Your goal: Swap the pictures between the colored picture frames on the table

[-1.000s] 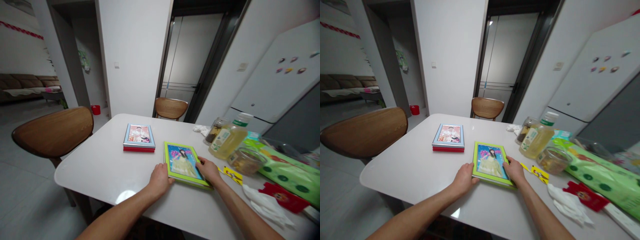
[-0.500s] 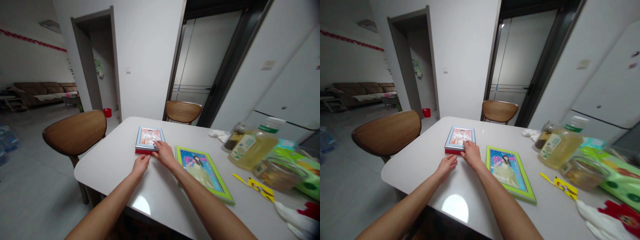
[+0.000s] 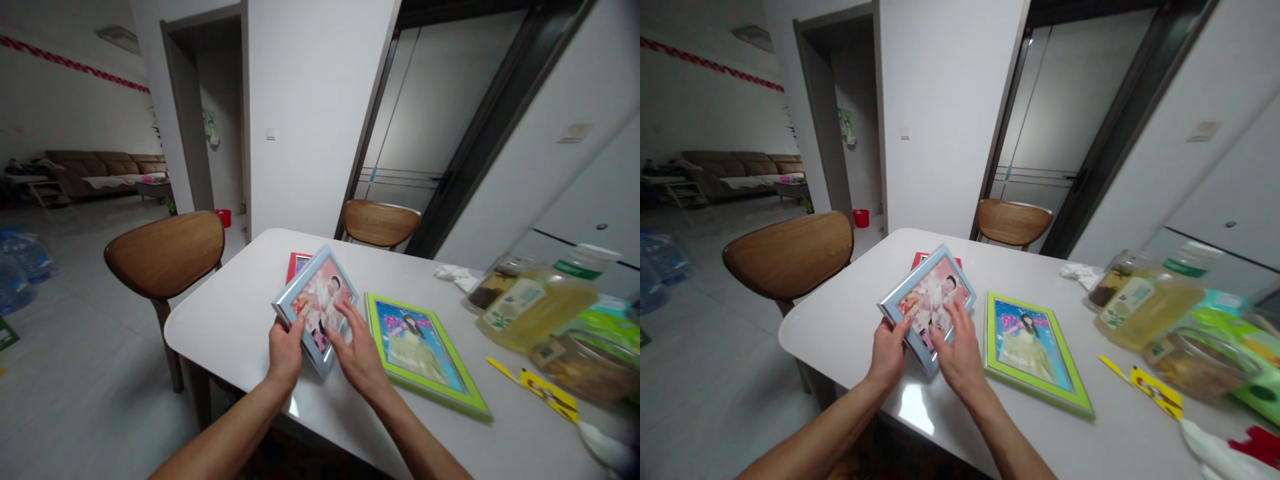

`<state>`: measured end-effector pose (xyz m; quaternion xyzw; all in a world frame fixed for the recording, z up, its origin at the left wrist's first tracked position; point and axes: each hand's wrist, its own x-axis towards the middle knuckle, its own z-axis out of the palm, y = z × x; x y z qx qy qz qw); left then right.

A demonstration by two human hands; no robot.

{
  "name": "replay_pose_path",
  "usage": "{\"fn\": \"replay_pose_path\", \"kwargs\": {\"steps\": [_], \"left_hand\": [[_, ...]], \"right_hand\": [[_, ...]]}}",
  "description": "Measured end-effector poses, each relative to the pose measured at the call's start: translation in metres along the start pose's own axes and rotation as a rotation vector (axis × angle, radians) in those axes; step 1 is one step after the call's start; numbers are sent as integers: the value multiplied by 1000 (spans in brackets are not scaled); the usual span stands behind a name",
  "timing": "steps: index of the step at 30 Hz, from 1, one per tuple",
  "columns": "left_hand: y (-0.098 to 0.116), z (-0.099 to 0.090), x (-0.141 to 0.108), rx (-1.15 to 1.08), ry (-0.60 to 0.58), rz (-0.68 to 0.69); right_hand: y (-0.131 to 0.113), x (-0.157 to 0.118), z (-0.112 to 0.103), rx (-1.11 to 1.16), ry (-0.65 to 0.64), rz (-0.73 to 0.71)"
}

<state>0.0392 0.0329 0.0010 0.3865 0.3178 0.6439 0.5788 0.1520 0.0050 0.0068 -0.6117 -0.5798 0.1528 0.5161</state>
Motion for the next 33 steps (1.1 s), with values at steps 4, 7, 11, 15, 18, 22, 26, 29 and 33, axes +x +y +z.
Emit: {"fn": "replay_pose_path", "kwargs": {"steps": [4,7,11,15,18,22,26,29,33], "left_hand": [[36,-7,-37,442,-395,343],[47,-18,-58,752,-754,687],[40,-31,-74,1106,-886,848],[26,-37,-81,1355,-910,842],[16,-38,-82,1452,-914,814],[3,-38,-81,1507,-935,763],[-6,-37,-80,1492,-949,705],[-2,-36,-81,1442,-995,590],[14,-35,-71,1325,-1062,389]], "right_hand": [[-26,-4,-24,650,81,392],[-38,-13,-36,903,42,521],[-26,-28,-35,942,-71,665],[1,-37,-24,948,-132,704],[14,-37,-19,835,-188,669],[25,-31,-17,432,-222,500],[38,-28,-15,-161,-143,296],[43,-29,-13,-490,-158,168],[41,-33,-13,-686,-218,69]]}}
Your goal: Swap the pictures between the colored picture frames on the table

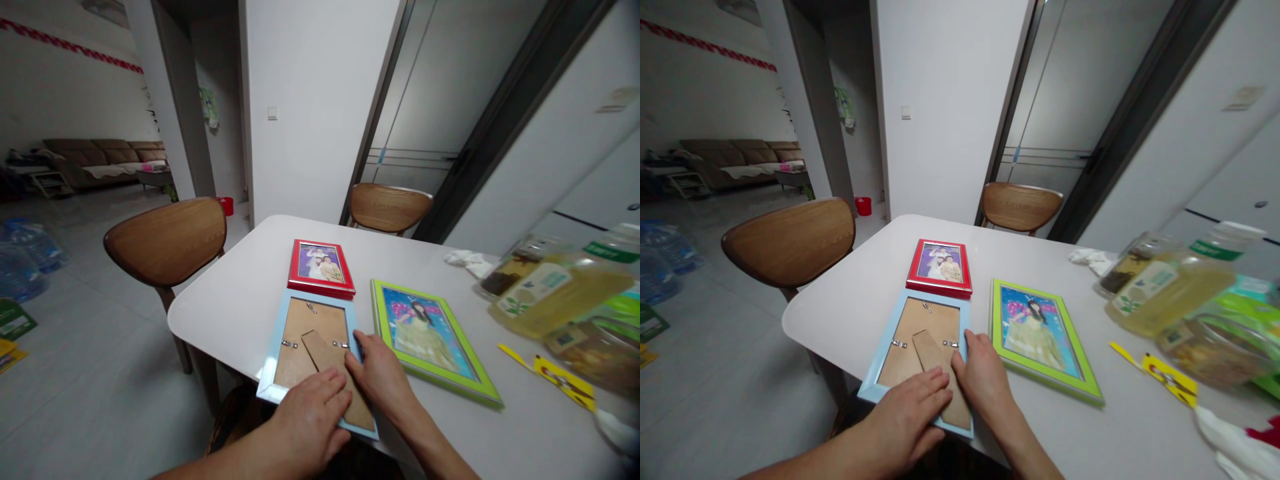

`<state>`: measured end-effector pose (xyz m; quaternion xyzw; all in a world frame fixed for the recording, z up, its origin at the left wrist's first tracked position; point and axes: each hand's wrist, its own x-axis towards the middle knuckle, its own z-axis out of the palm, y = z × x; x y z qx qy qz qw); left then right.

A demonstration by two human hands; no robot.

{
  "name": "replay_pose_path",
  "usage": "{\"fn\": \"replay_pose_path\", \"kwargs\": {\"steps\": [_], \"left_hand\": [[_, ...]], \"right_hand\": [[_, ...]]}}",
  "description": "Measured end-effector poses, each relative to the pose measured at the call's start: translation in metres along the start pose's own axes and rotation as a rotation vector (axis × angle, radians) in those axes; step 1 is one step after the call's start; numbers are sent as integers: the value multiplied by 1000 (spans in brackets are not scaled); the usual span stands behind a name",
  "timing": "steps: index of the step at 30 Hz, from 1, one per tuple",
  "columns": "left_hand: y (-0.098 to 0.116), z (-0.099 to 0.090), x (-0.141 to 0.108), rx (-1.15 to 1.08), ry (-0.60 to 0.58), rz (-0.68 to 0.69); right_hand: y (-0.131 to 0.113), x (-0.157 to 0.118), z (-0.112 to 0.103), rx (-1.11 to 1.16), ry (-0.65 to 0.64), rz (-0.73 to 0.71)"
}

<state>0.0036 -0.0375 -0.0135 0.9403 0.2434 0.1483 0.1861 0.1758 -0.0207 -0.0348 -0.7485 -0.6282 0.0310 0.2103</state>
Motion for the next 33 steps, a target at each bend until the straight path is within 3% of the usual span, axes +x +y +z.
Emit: {"fn": "replay_pose_path", "kwargs": {"steps": [6,10,21,25,33], "left_hand": [[-52,-24,5,40,147,-356],[-77,-23,5,38,179,-427],[-76,-17,2,-33,250,-441],[-75,-16,3,-43,276,-444],[-75,-15,4,-37,297,-462]], "right_hand": [[-7,3,-8,-77,-7,-73],[-10,12,-6,-99,-41,-111],[-17,25,-6,-156,-2,-142],[-37,46,8,-112,-23,-210],[-57,72,30,-119,-19,-153]]}}
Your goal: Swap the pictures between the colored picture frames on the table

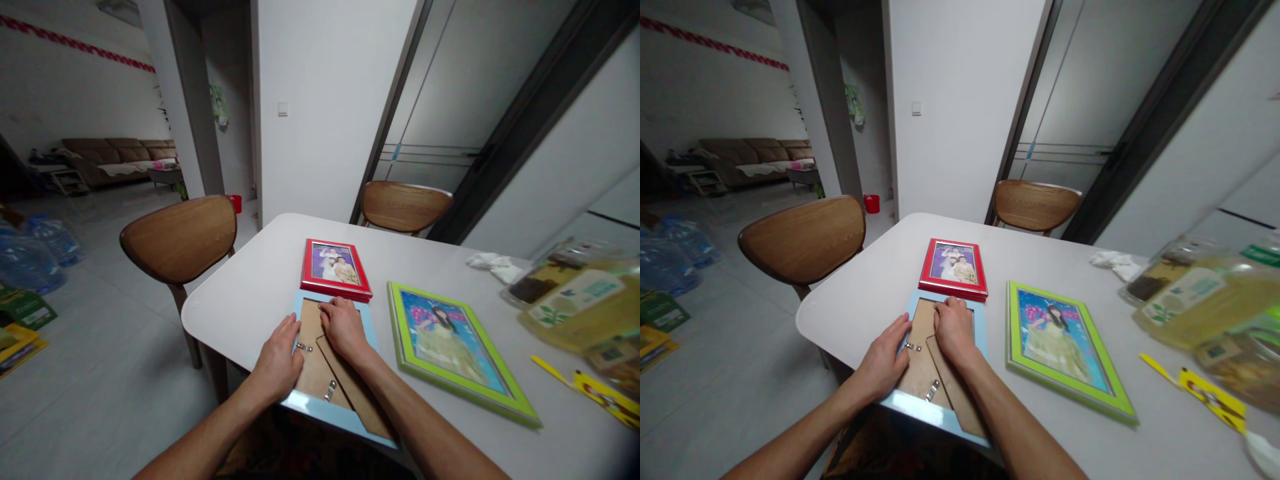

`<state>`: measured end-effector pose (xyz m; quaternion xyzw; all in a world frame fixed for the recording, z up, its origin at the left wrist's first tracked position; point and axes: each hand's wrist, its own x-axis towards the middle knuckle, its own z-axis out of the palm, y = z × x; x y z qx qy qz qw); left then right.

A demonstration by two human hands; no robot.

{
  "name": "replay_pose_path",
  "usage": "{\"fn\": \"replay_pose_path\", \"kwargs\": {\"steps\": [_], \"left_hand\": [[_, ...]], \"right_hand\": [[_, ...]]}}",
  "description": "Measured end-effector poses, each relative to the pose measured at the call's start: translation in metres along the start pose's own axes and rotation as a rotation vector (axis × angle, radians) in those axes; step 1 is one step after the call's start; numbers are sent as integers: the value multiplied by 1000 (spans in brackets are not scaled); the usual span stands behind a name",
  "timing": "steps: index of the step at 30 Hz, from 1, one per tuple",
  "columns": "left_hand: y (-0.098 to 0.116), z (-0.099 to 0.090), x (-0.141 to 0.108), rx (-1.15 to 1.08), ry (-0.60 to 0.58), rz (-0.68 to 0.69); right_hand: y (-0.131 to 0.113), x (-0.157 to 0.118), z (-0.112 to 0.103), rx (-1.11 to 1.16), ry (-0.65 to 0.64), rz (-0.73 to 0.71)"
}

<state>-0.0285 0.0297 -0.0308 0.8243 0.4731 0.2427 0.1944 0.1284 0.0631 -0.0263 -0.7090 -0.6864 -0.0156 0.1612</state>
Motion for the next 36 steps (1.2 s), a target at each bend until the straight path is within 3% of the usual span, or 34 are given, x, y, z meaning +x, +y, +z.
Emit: {"fn": "replay_pose_path", "kwargs": {"steps": [4,9,16,20,27,33,36], "left_hand": [[-1,2,0,-9,21,1],[-2,2,-2,-22,40,11],[-3,1,0,-24,29,20],[-3,2,-1,-32,39,15],[-3,3,-3,-66,50,8],[-2,4,-2,-49,53,5],[-1,4,-2,-38,43,-1]], "right_hand": [[-2,-12,-6,20,13,-43],[-17,-39,-13,189,-21,-235],[-31,-40,-12,187,-27,-186],[-21,-41,-17,275,-70,-222],[12,-75,-44,455,-333,-362],[10,-81,-39,458,-252,-358],[13,-80,-38,442,-164,-248]]}}
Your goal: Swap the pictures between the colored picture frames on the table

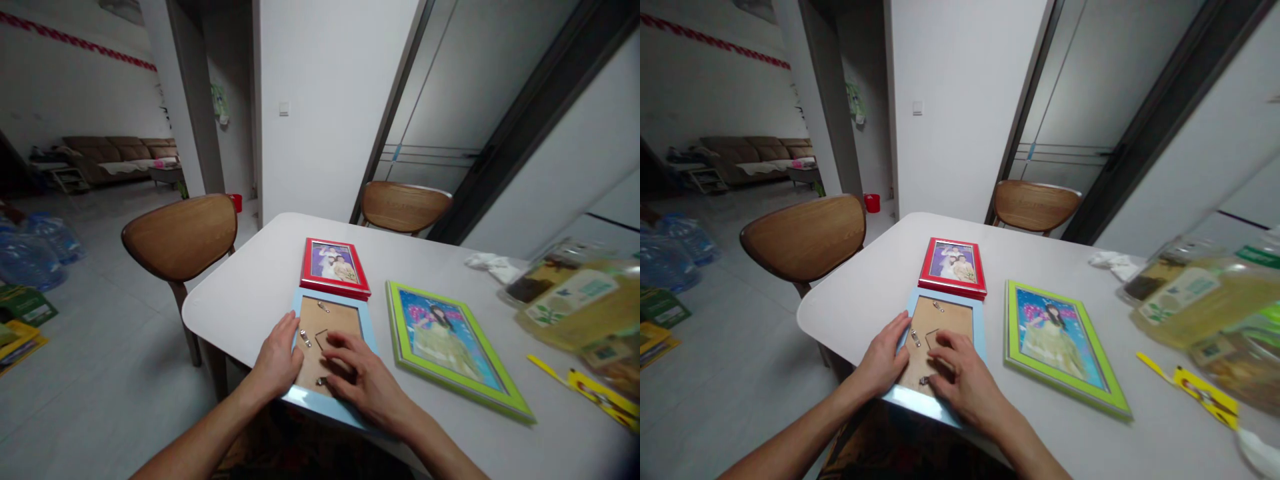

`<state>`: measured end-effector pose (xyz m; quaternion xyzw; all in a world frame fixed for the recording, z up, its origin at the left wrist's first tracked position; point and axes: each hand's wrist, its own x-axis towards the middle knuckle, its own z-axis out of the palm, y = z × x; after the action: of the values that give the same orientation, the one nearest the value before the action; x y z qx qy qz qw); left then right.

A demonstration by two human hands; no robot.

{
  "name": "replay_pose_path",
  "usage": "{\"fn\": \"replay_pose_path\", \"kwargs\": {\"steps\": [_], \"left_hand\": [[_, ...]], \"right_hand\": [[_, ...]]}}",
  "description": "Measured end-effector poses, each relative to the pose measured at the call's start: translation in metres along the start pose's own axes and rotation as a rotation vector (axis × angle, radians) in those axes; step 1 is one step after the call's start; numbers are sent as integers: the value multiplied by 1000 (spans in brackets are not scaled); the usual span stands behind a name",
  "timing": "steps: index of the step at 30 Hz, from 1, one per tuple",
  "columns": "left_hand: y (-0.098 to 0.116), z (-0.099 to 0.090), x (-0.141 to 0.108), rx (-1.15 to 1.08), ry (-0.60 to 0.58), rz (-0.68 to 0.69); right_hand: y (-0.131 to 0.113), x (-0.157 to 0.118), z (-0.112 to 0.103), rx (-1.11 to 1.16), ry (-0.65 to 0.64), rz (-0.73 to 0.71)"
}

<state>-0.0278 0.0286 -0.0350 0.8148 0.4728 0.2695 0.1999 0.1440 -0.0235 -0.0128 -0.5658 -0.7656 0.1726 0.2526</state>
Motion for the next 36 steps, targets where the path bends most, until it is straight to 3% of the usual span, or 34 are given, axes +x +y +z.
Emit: {"fn": "replay_pose_path", "kwargs": {"steps": [3,8,14,19,23,26,29,33,36], "left_hand": [[0,1,0,-19,14,-2],[-2,2,-2,-60,37,-12],[0,-2,0,-155,59,-53],[14,-14,7,-426,86,-129],[16,-20,12,-806,92,-308],[1,-31,10,-914,111,-398],[-22,-53,4,-903,115,-450],[-55,-80,-4,-807,117,-505],[-75,-86,-7,-683,132,-518]], "right_hand": [[3,-2,-1,-124,132,147],[-3,-3,3,-229,62,245],[-3,5,-7,-199,91,272],[-20,10,-27,-214,130,261],[-31,10,-30,-128,172,172],[-18,5,-28,-88,213,160],[6,-6,-27,-216,241,308],[26,-18,-21,-334,126,456],[28,-18,-14,-339,90,473]]}}
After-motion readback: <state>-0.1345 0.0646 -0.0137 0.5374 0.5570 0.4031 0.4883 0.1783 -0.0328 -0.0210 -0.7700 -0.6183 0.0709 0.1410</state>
